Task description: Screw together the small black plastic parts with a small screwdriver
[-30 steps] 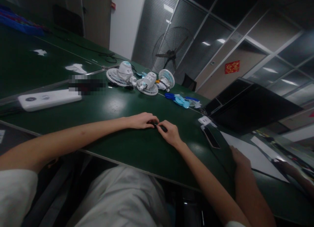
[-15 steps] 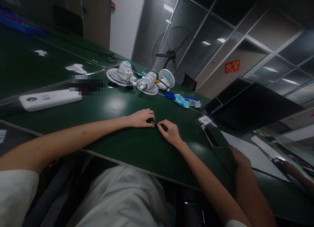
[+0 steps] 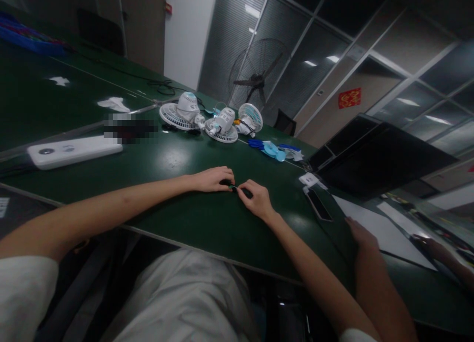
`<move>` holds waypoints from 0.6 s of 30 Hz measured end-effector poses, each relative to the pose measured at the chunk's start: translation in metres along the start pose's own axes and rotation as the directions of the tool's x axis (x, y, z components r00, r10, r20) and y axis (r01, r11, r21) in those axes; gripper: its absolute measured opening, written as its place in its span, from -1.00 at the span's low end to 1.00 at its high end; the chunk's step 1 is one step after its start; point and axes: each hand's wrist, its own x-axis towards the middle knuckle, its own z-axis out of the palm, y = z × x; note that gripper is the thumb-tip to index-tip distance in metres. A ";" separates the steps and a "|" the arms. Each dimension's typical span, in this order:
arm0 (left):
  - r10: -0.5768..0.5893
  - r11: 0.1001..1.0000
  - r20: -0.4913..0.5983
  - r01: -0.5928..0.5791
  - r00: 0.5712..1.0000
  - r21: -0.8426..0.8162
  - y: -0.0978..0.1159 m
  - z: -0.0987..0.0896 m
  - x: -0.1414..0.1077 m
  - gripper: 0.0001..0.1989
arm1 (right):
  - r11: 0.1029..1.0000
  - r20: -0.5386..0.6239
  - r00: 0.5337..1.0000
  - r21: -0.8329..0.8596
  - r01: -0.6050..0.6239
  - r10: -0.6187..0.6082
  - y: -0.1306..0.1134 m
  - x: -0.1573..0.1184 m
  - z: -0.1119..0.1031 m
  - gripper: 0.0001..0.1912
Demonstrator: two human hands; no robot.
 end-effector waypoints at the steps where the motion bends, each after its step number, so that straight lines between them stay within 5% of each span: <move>1: 0.007 1.000 0.006 -0.007 1.000 -0.002 0.001 -0.001 0.000 -0.73 | 1.000 -0.001 1.000 -0.003 0.001 -0.002 0.000 0.000 0.001 -0.74; 18: -0.117 0.991 -0.055 0.120 0.992 0.063 0.003 -0.002 -0.002 -0.68 | 0.999 0.013 0.999 0.025 0.047 -0.047 0.001 0.000 -0.002 -0.76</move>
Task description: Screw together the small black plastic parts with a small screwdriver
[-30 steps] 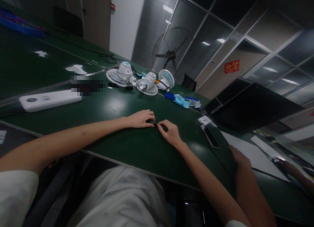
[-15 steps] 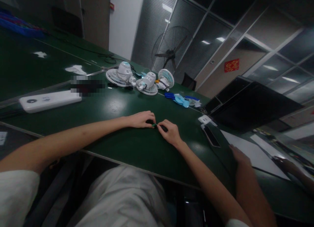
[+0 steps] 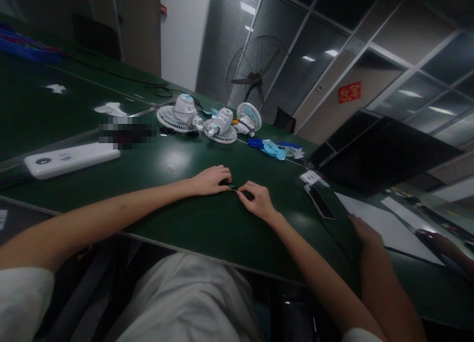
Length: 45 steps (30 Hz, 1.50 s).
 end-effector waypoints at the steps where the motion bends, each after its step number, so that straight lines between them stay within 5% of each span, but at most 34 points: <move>1: -0.009 1.000 -0.003 0.009 1.000 0.002 0.000 -0.001 0.000 -0.69 | 1.000 0.002 1.000 -0.001 -0.001 0.001 0.000 0.000 0.000 -0.76; 16: 0.021 0.999 0.030 -0.020 0.999 -0.025 0.003 -0.007 0.000 -0.80 | 0.995 -0.096 0.990 -0.004 -0.100 0.100 0.000 0.008 0.001 -0.77; 25: -0.047 0.999 -0.002 0.046 0.999 -0.012 0.002 -0.007 -0.002 -0.49 | 0.992 -0.127 0.984 0.002 -0.124 0.123 0.005 0.008 0.003 -0.77; 34: 0.059 0.998 0.062 -0.059 0.996 -0.008 0.004 -0.006 -0.002 -0.76 | 0.989 -0.119 0.982 0.005 -0.150 0.149 0.005 0.005 0.001 -0.78; 39: 0.020 1.000 0.044 -0.021 0.999 0.005 -0.024 -0.017 -0.010 -0.77 | 0.985 -0.107 0.980 0.016 -0.170 0.170 0.001 -0.004 -0.005 -0.81; 45: -0.158 0.983 -0.088 0.165 0.984 0.081 -0.070 -0.039 -0.026 -0.71 | 0.982 -0.081 0.978 0.010 -0.190 0.190 -0.013 -0.011 -0.011 -0.80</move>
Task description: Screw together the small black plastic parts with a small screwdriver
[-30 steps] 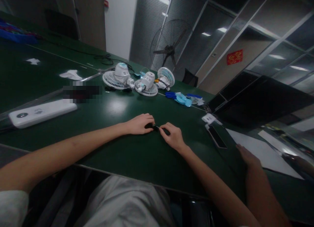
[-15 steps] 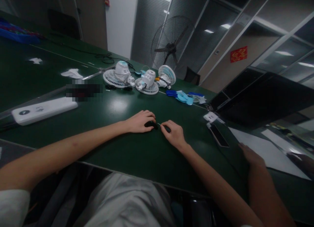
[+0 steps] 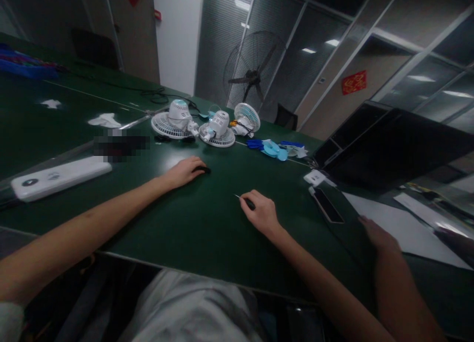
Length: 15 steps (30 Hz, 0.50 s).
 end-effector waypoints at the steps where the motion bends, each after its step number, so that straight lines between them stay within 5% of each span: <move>1: -0.015 1.000 -0.009 0.015 1.000 0.010 -0.002 0.000 0.000 -0.71 | 1.000 0.003 1.000 -0.006 -0.006 0.006 -0.002 0.000 0.000 -0.80; 15: -0.064 0.996 0.009 0.063 0.998 0.059 0.013 0.003 0.001 -0.70 | 0.999 0.083 0.996 -0.028 -0.043 0.045 -0.005 0.005 -0.004 -0.83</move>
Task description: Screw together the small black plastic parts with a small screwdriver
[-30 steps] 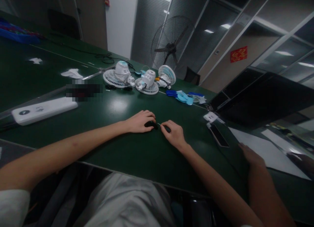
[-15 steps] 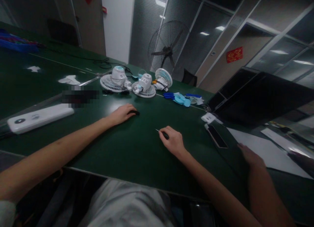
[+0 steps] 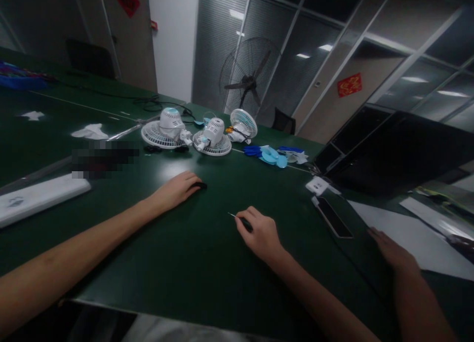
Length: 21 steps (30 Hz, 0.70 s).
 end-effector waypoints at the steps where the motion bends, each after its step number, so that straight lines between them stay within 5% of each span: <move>1: -0.011 1.000 0.006 0.011 1.000 -0.001 0.002 0.001 0.001 -0.70 | 1.000 0.006 1.000 0.002 0.002 -0.002 0.001 0.001 0.000 -0.83; 9: -0.028 1.000 0.030 0.028 0.999 -0.008 0.023 0.011 0.004 -0.71 | 0.999 0.019 1.000 0.029 -0.012 0.012 0.004 0.001 0.001 -0.84; 21: -0.016 0.999 0.019 0.015 1.000 0.052 0.022 0.010 0.004 -0.72 | 0.999 0.028 1.000 0.032 -0.009 0.008 0.006 0.000 0.005 -0.82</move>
